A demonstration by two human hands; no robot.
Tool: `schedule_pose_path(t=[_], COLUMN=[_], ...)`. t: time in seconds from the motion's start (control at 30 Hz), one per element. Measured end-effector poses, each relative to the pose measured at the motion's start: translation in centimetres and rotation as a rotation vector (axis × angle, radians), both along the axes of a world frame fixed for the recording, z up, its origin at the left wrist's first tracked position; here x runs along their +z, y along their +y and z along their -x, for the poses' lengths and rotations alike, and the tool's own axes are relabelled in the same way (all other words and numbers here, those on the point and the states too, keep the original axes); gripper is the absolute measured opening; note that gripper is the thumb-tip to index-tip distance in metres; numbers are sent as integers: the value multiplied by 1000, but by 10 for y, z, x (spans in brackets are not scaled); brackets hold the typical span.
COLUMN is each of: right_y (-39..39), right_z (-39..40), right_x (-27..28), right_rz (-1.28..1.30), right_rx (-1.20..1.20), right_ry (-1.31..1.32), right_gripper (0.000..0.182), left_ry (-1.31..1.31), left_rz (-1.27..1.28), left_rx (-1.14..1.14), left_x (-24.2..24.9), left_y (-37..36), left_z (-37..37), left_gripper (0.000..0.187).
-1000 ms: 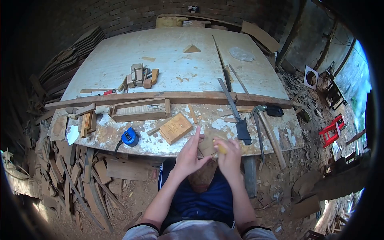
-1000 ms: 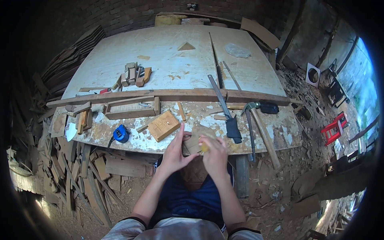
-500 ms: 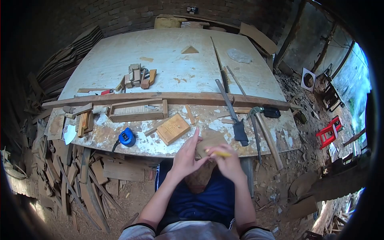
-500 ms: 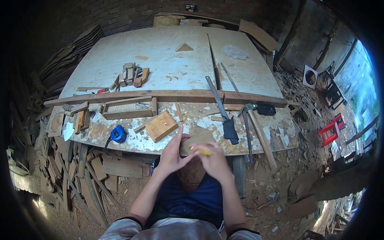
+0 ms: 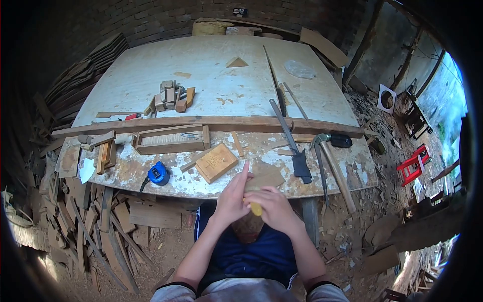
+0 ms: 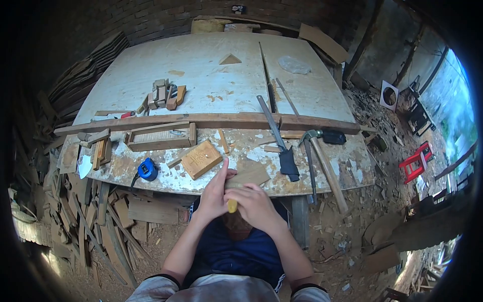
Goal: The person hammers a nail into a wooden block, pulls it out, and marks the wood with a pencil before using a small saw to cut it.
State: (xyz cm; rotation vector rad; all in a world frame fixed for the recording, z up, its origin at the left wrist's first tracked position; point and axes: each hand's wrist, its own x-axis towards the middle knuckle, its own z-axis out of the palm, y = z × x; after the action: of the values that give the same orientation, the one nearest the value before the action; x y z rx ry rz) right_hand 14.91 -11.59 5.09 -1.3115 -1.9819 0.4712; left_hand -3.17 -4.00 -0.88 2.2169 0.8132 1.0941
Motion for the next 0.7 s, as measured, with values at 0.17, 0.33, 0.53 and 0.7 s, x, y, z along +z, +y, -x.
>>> schedule_pose_path(t=[0.17,0.33,0.53,0.7], right_y=[14,10,7,19], right_z=[-6,-11,3,-24], right_x=[-4,-1,9,-2], right_rz=[-94,-40,-97,-53], right_rx=[-192,-76,-53,-191], right_ry=[-88,-46,-196,-114], right_gripper=[27,32,31,33], left_ry=[6,2,13,2], left_rz=[-3,7,4,5], left_rx=[21,2,5,31], left_x=[5,1,2,6], left_y=[-1,0,0,-3], left_z=[0,-1,1,-1], left_gripper=[125,127,128,125])
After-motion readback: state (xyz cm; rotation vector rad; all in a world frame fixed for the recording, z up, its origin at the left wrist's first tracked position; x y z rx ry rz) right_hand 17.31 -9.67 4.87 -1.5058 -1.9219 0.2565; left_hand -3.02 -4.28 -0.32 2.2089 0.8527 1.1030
